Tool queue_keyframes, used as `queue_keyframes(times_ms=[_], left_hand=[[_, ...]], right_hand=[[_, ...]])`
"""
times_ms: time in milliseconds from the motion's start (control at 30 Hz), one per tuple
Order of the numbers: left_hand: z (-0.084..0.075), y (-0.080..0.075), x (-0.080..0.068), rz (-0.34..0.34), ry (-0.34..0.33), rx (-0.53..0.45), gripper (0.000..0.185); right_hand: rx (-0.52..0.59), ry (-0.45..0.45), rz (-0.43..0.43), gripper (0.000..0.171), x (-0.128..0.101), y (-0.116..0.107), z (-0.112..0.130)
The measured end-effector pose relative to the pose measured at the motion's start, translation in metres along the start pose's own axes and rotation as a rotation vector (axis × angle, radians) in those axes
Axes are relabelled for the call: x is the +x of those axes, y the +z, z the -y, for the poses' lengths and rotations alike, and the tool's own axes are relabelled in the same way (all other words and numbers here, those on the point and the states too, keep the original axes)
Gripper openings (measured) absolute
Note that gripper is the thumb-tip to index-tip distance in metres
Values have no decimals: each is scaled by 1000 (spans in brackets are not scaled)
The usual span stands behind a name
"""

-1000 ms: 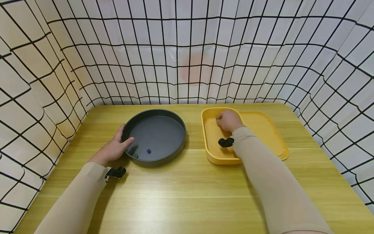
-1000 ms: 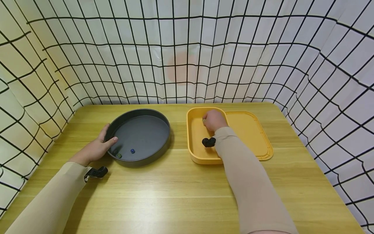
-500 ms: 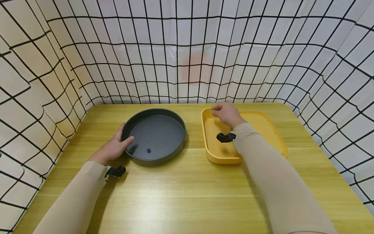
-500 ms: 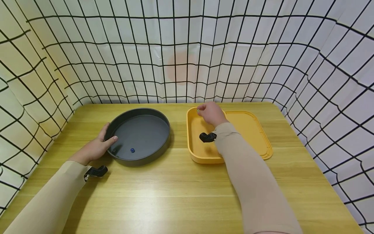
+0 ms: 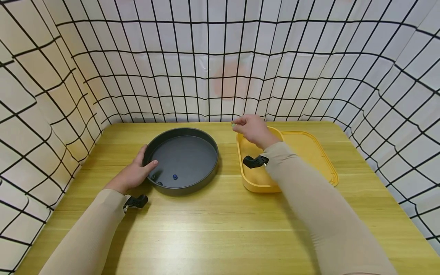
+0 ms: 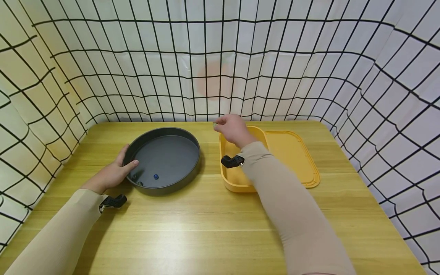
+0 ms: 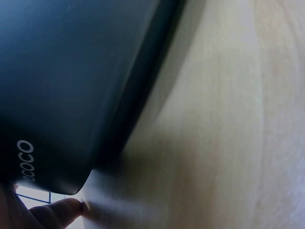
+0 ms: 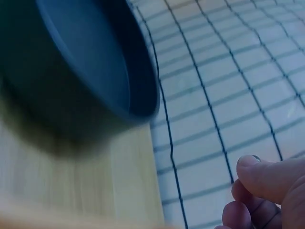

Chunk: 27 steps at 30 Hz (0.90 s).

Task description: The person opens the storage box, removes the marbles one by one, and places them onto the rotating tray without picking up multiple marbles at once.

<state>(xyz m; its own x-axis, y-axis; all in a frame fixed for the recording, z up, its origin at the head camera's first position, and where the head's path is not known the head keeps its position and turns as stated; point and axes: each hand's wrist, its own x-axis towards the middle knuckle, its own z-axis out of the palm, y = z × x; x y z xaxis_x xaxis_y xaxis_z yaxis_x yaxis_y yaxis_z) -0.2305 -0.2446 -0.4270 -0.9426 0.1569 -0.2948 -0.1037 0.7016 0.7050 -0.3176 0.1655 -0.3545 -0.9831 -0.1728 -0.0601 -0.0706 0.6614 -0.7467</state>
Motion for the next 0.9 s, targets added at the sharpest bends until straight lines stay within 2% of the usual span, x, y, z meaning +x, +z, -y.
queue_keyframes(times_ms=[200,333,900], left_hand=[[-1,0,-1,-1,-2,3,94],[-2,0,-1,0,-3,-3,93],[-1,1,-1,3,-7,-19,93]], right_hand=[[118,13,42,34,-4,17,27],[150,-10,65,33,-8,28,41],[56,-122,109,31,-16,68,73]])
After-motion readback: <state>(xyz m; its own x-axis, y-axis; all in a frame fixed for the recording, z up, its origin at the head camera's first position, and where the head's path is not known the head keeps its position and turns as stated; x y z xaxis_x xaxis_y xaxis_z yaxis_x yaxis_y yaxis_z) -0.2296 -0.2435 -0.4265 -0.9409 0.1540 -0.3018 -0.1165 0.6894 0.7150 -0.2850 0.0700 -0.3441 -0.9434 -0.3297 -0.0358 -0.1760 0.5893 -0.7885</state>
